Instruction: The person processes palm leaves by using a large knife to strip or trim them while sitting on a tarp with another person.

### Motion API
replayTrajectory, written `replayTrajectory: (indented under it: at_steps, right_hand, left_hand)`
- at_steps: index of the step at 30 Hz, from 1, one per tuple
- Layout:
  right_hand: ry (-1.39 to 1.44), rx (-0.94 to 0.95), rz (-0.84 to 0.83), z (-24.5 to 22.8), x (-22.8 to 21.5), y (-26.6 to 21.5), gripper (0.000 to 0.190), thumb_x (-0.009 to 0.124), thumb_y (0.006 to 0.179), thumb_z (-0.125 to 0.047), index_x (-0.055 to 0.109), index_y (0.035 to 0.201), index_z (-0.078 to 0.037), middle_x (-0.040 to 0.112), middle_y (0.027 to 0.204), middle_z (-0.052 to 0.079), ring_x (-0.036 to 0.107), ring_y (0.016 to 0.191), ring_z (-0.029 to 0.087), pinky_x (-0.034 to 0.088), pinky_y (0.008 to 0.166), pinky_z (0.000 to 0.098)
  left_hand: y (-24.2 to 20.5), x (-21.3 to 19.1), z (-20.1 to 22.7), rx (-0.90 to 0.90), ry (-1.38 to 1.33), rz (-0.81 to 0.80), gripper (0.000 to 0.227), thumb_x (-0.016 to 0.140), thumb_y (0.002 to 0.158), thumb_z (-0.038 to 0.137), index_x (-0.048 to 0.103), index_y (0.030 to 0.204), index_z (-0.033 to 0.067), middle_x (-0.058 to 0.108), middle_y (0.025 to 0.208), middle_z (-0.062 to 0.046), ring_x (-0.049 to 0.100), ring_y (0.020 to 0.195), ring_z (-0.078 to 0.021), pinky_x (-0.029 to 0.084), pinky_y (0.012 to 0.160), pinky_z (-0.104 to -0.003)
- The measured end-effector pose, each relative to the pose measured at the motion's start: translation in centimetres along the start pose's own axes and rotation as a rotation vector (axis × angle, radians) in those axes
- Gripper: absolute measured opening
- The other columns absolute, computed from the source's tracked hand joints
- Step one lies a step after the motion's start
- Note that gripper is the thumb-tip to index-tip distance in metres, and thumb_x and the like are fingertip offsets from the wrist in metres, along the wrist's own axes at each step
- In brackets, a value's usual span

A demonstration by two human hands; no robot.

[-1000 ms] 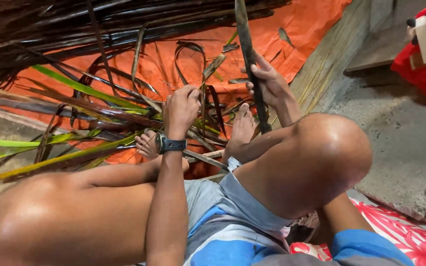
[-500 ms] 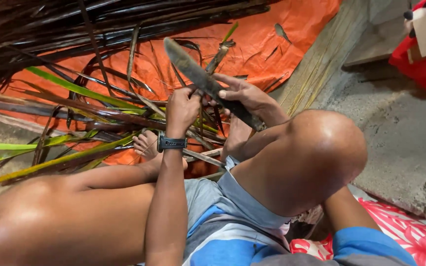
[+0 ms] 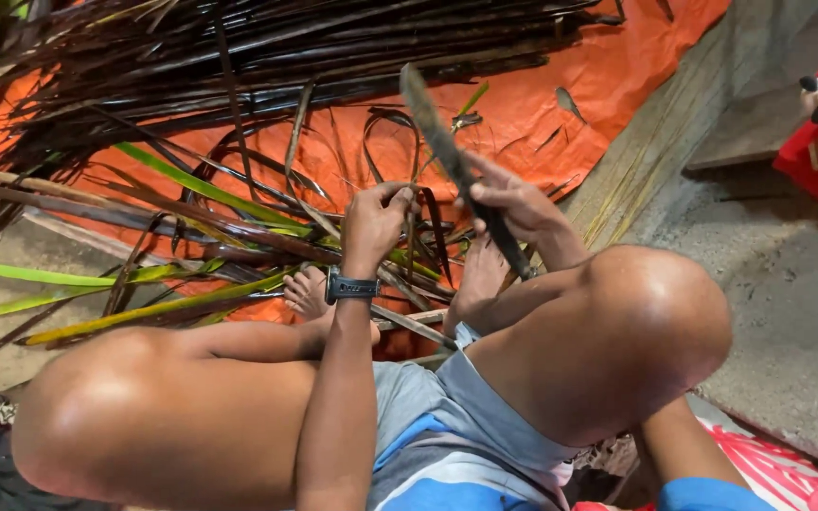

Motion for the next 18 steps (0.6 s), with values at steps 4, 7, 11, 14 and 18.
replayTrajectory:
  at_steps: [4,7,11,14,18]
  right_hand:
    - [0.001,0.079,-0.089,2.5,2.6,0.3,0.07,0.062,0.094,0.002,0.042,0.157,-0.022,0.072,0.096,0.029,0.072,0.054,0.035,0.061,0.039,0.0405]
    - [-0.029,0.109,-0.17,2.9,4.2,0.2,0.069,0.065,0.092,0.0,0.043,0.156,-0.016,0.073,0.091,0.029,0.073,0.054,0.03,0.06,0.039,0.0387]
    - [-0.012,0.045,-0.083,2.5,0.7,0.9,0.066,0.063,0.095,0.0,0.043,0.156,-0.017,0.071,0.095,0.029,0.074,0.06,0.033,0.062,0.043,0.0412]
    - [0.004,-0.003,0.033,1.6,-2.2,1.9,0.058,0.062,0.098,-0.001,0.05,0.151,-0.022,0.071,0.094,0.024,0.074,0.06,0.035,0.063,0.044,0.0438]
    - [0.039,-0.06,0.162,-0.3,-6.3,1.6,0.058,0.061,0.103,-0.008,0.047,0.153,-0.032,0.073,0.106,0.022,0.072,0.063,0.032,0.064,0.046,0.043]
  left_hand:
    - [1.0,1.1,-3.3,-0.022,0.009,-0.023,0.024,0.061,0.094,0.027,0.081,0.101,0.0155,0.08,0.084,-0.006,0.073,0.098,-0.0373,0.053,0.092,-0.048]
    - [2.9,2.9,-7.5,-0.065,0.115,-0.053,0.025,0.062,0.083,0.023,0.082,0.095,0.0141,0.075,0.079,-0.009,0.071,0.098,-0.0415,0.05,0.091,-0.057]
    - [-0.2,1.4,-1.2,-0.058,0.101,-0.08,0.024,0.062,0.088,0.029,0.082,0.101,0.0227,0.079,0.087,-0.009,0.071,0.104,-0.0406,0.052,0.092,-0.051]
    - [-1.1,0.8,-0.1,-0.065,0.077,-0.082,0.023,0.064,0.091,0.029,0.081,0.106,0.0247,0.079,0.082,-0.003,0.073,0.102,-0.0337,0.053,0.093,-0.045]
    - [-0.5,0.0,-1.7,-0.099,0.17,-0.081,0.021,0.064,0.093,0.032,0.081,0.105,0.0295,0.078,0.078,0.007,0.075,0.098,-0.0231,0.054,0.091,-0.04]
Point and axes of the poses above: each hand's wrist, its own y-axis towards the middle knuckle, its own x-axis out of the palm, z = x × y, the point moved 7 cm from there along y, towards the middle knuckle
